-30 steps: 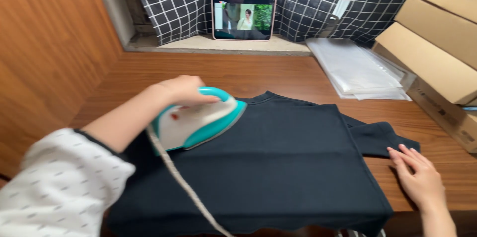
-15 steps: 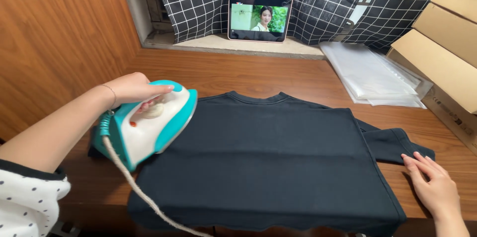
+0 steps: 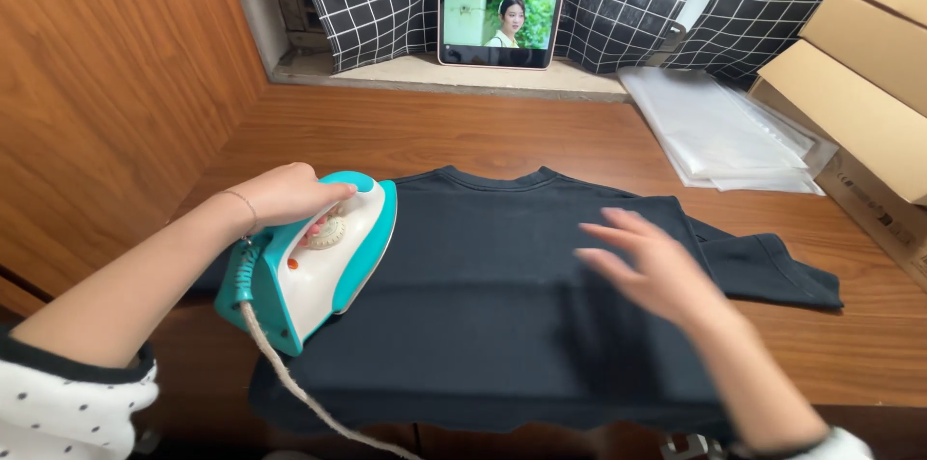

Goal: Ironing a black t-shirt on a wooden desk using an electric iron.

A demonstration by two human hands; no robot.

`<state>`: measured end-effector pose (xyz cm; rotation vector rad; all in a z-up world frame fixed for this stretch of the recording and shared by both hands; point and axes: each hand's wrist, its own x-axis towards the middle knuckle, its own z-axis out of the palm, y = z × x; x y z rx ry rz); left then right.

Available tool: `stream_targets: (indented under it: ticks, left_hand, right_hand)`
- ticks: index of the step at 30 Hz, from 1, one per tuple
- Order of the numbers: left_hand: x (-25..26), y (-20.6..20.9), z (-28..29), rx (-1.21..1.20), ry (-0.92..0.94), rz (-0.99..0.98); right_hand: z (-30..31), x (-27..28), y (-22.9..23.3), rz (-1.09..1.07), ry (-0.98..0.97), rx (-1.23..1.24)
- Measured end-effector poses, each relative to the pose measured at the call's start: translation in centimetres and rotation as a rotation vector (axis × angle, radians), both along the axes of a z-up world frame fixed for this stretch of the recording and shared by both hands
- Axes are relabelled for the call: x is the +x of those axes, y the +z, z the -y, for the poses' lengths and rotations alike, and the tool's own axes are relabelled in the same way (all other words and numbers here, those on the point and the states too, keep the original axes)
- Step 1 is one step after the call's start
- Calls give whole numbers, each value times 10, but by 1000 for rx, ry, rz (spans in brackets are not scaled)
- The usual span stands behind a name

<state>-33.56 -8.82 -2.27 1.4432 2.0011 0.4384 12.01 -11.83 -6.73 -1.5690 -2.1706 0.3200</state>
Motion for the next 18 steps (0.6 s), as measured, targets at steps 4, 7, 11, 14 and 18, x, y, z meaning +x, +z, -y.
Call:
stream_targets:
  ticks: [4, 7, 11, 14, 18]
  left_hand:
    - [8, 22, 43, -12, -43, -177]
    - [6, 32, 74, -67, -45, -209]
    - [1, 37, 99, -109, 1, -170]
    - [-3, 35, 86, -86, -22, -187]
    - [-37, -4, 15, 58, -66, -265]
  right_hand:
    - [-63, -72, -46, 221, 79, -49]
    - [-87, -94, -74, 205, 10, -123]
    - [-99, -92, -103, 224, -31, -59]
    - [-97, -91, -103, 230, -51, -106]
    - [-94, -93, -100, 246, -76, -125]
